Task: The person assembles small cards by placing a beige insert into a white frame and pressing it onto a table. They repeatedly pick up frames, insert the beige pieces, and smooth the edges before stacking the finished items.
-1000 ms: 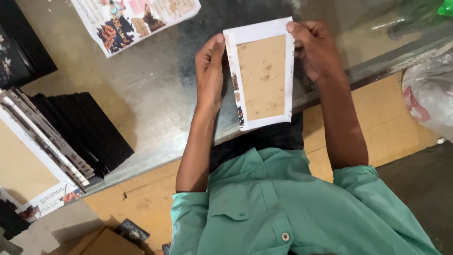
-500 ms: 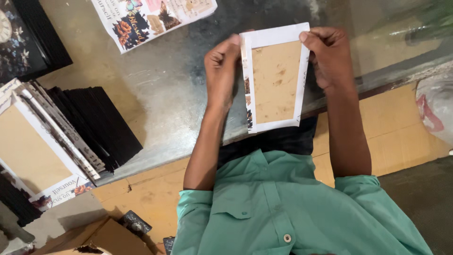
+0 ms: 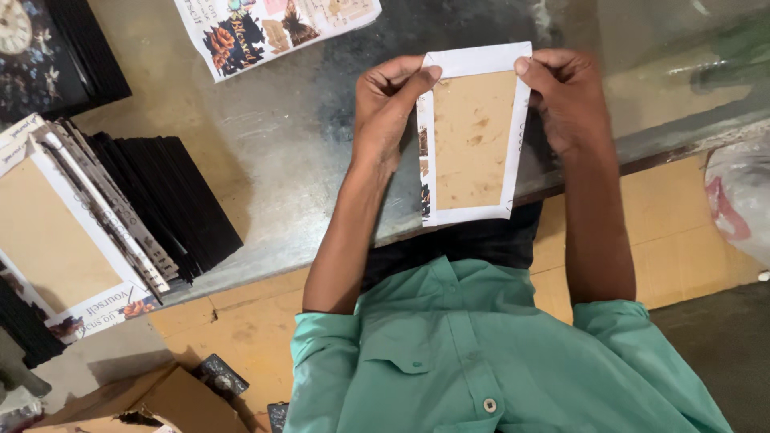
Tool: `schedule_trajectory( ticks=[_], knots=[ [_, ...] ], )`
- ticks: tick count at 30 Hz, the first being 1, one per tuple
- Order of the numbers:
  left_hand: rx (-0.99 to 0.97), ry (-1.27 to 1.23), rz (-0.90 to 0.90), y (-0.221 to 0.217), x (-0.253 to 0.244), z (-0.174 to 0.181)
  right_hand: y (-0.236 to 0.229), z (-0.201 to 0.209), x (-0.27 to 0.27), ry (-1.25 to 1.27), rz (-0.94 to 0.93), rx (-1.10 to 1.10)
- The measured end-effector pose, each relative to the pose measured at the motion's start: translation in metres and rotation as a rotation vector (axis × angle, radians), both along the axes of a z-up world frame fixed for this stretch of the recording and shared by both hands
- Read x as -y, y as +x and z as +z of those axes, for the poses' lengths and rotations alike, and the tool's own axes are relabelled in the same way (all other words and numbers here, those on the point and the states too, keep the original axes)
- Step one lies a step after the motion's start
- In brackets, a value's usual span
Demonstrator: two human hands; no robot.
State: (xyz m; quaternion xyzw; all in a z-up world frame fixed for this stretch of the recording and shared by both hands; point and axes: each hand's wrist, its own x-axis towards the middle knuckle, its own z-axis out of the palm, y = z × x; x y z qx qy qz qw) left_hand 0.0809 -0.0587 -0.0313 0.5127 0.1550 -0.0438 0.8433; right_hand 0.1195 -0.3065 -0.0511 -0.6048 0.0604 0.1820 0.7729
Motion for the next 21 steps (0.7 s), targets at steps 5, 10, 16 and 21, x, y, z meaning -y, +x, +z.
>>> schedule_trajectory(
  ticks=[5,10,16,21],
  knots=[
    [0.286,0.605,-0.147,0.014,-0.020,0.007,0.019,0.015,0.007,-0.108,0.325,0.353],
    [0.713,1.096,-0.352,0.019,-0.044,0.011,0.011,0.009,-0.006,-0.807,0.294,1.059],
    [0.749,1.130,-0.541,-0.006,-0.046,-0.010,0.002,0.009,-0.001,-0.916,0.284,1.040],
    [0.758,1.314,-0.541,-0.010,-0.039,0.005,0.003,0.042,-0.023,-0.704,0.540,0.963]
  ],
)
